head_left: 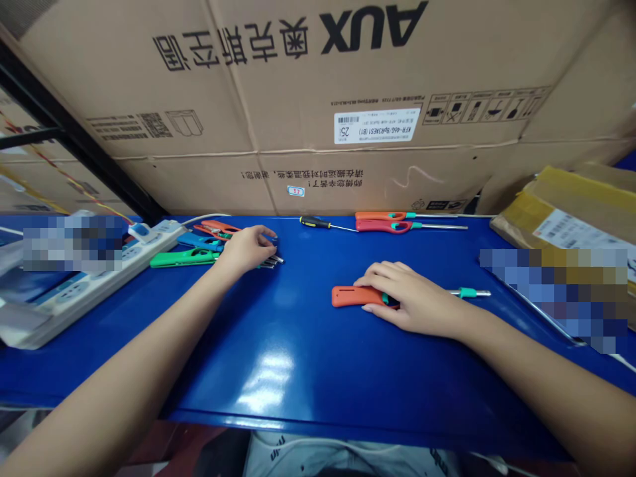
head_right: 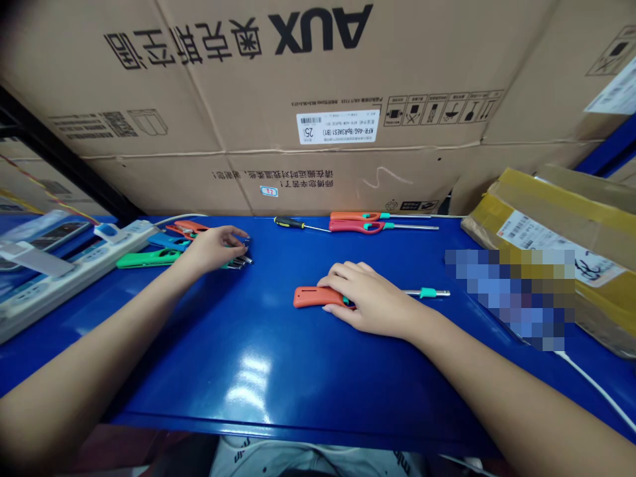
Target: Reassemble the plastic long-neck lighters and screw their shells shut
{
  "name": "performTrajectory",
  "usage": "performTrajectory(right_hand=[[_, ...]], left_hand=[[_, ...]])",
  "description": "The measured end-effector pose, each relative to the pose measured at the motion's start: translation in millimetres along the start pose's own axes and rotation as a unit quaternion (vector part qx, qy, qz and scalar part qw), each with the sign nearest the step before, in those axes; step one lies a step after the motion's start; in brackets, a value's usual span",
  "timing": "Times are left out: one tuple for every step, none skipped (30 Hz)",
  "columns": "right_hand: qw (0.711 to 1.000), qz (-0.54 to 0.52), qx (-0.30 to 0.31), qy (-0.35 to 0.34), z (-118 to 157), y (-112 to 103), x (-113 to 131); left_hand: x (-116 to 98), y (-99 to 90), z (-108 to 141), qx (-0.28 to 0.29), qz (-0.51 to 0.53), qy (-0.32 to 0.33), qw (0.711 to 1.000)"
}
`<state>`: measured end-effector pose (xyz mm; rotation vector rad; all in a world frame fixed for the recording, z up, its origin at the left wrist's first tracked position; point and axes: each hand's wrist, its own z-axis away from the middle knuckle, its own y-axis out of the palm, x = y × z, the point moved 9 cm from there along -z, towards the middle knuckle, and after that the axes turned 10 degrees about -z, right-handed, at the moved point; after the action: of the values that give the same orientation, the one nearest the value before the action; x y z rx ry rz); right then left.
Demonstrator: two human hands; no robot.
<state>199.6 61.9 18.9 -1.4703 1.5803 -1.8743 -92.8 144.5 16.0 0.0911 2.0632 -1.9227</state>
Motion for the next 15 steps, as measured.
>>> performTrajectory(right_hand=[[1.0,0.0,-0.001,-0.004,0,0,1],[1.0,0.0,-0.001,-0.007,0,0,2],[1.0,0.001,-0.002,-0.009,0,0,2],[1.0,0.003,-0.002,-0.01,0,0,2],[1.0,0.005,-0.003,-0.011,0,0,2],[1.0,0.008,-0.002,-0.011,0,0,2],[1.0,0.012,-0.002,-0.013,0,0,2],[1.0,0.017,-0.003,-0.014,0,0,2],[1.0,0.023,-0.005,-0.016,0,-1,2],[0.999,0.028,-0.008,-0.018,1,-2,2],[0.999,0.031,-0.011,-0.02,1,-2,2],[0.999,0.033,-0.014,-0.022,1,-3,2],[0.999,0.032,-0.017,-0.022,1,-4,1],[0.999,0.029,-0.02,-0.022,1,-4,1],[0.999,0.026,-0.021,-0.021,1,-5,1]], left_hand=[[-1,0.1,-1,0.002,-0.001,0.0,1.0],[-1,0.0,-1,0.003,-0.002,0.001,1.0],[-2,-0.1,-1,0.005,-0.002,0.003,1.0],[-4,-0.2,-1,0.005,-0.002,0.005,1.0],[-5,-0.3,-1,0.005,-0.002,0.008,1.0],[-7,-0.5,0,0.005,-0.001,0.012,1.0],[-9,-0.7,1,0.004,0.001,0.016,1.0],[-11,-1.2,2,0.003,0.002,0.021,1.0],[-13,-2.0,3,0.0,0.003,0.025,1.0],[-15,-3.0,5,-0.003,0.004,0.029,1.0],[-17,-4.4,6,-0.007,0.004,0.033,0.999],[-19,-6.1,7,-0.011,0.003,0.035,0.999],[-20,-8.0,8,-0.017,0.002,0.037,0.999],[-21,-10.0,9,-0.022,0.001,0.039,0.999],[-22,-12.0,10,-0.027,-0.001,0.041,0.999]])
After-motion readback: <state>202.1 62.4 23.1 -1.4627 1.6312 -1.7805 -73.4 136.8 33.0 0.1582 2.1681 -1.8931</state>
